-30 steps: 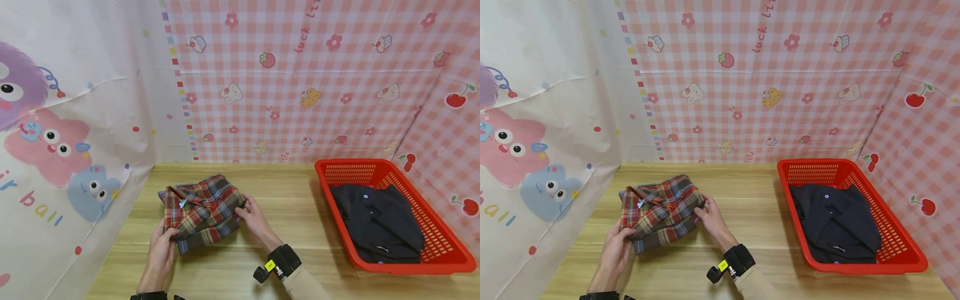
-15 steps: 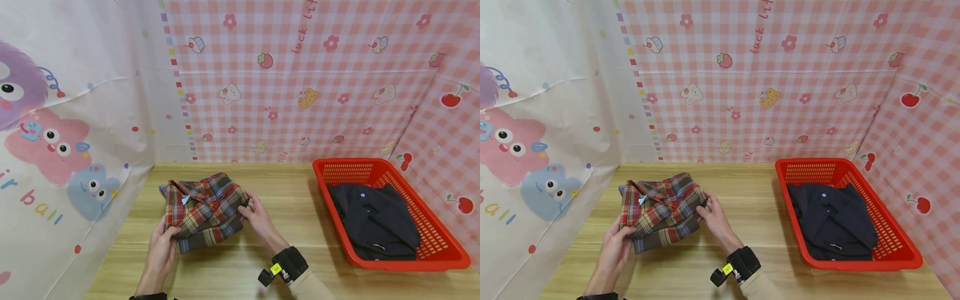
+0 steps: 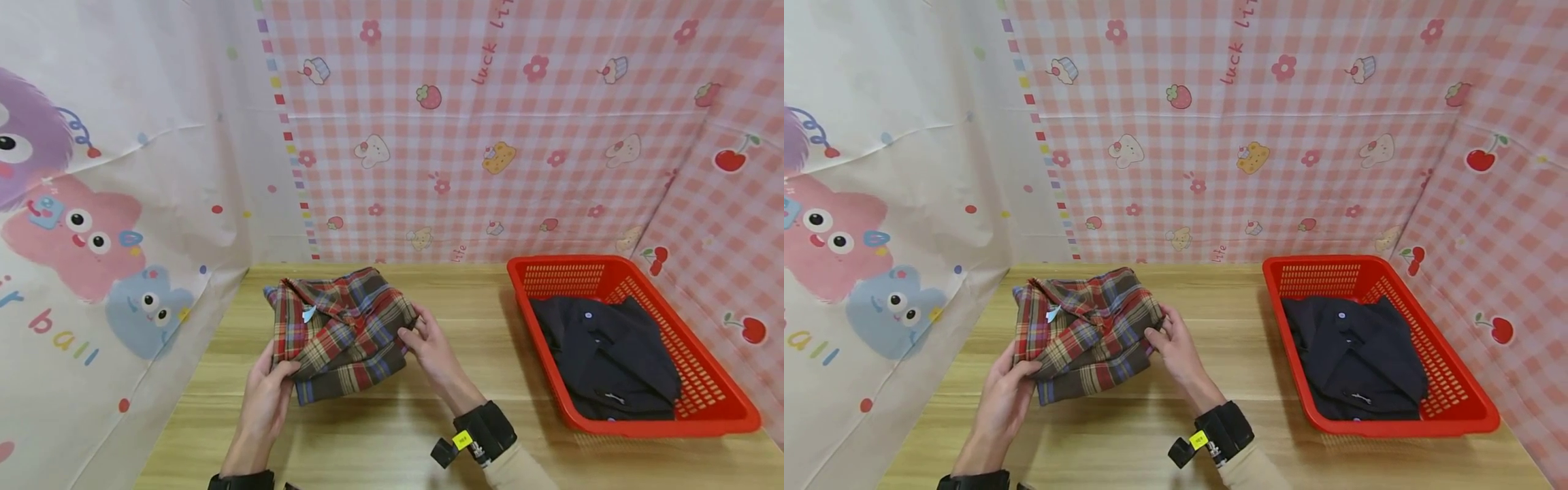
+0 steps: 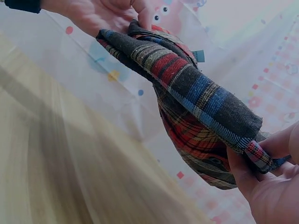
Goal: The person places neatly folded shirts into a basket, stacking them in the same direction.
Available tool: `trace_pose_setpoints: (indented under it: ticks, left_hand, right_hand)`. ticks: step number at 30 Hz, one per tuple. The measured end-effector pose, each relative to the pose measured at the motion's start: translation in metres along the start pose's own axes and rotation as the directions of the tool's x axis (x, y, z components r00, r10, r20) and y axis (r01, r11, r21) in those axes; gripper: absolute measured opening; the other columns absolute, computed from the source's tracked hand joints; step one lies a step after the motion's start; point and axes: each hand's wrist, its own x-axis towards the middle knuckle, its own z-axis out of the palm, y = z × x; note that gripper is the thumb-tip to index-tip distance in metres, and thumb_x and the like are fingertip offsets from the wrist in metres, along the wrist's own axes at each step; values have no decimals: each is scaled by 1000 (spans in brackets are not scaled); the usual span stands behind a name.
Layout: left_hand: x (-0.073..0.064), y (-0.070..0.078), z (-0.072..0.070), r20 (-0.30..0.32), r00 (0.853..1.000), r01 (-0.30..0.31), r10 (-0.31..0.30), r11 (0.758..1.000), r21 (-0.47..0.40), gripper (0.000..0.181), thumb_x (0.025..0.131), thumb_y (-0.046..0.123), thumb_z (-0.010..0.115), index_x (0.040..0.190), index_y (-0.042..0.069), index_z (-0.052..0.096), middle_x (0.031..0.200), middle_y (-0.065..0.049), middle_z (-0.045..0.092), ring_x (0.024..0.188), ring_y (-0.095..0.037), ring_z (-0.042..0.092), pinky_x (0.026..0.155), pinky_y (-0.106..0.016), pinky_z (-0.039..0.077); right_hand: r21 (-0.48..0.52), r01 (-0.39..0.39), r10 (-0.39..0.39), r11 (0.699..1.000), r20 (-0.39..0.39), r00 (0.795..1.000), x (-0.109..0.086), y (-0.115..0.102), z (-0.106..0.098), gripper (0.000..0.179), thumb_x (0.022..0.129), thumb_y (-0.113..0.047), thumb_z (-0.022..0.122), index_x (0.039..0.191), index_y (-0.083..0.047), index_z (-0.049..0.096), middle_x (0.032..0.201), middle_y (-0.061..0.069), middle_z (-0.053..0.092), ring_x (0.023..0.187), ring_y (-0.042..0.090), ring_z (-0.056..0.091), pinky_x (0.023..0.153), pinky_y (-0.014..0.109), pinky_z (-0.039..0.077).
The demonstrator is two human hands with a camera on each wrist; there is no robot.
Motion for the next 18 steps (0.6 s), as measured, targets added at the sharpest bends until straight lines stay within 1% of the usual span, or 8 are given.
trace_pose_setpoints:
  ticks: [3,6,10,18]
  left_hand:
    - [0,2,5,13,1000,-18,18,1000,3,72,92,-16,37,160,-9,15,160,-24,22,137,-18,40,107,-16,44]
    - [1,4,10,28,999,-29,29,1000,8,72,93,-15,37,160,-9,14,160,-23,23,132,-12,45,106,-17,45]
    - [1,6,16,48,998,-35,35,999,1,72,93,-15,37,160,-10,14,160,-23,23,130,-10,46,106,-17,45]
    - [3,5,26,77,996,-34,34,999,-3,70,93,-14,38,160,-9,16,157,-22,26,128,-10,49,105,-17,47]
  right_hand:
    - [3,6,-6,1000,-2,1000,-2,-5,-3,52,101,3,53,151,-1,36,143,26,54,105,13,62,88,26,52]
    - [4,18,-18,1000,-3,1000,-4,-9,-7,53,102,2,52,151,-1,35,144,26,53,104,13,63,88,25,52]
    - [9,27,-27,1000,-13,1000,-6,-11,-12,54,102,2,52,152,0,33,146,27,51,106,11,63,90,25,52]
    - [20,22,-21,1000,-53,998,-12,-17,-20,55,101,3,53,152,-1,33,145,25,52,104,10,63,90,25,53]
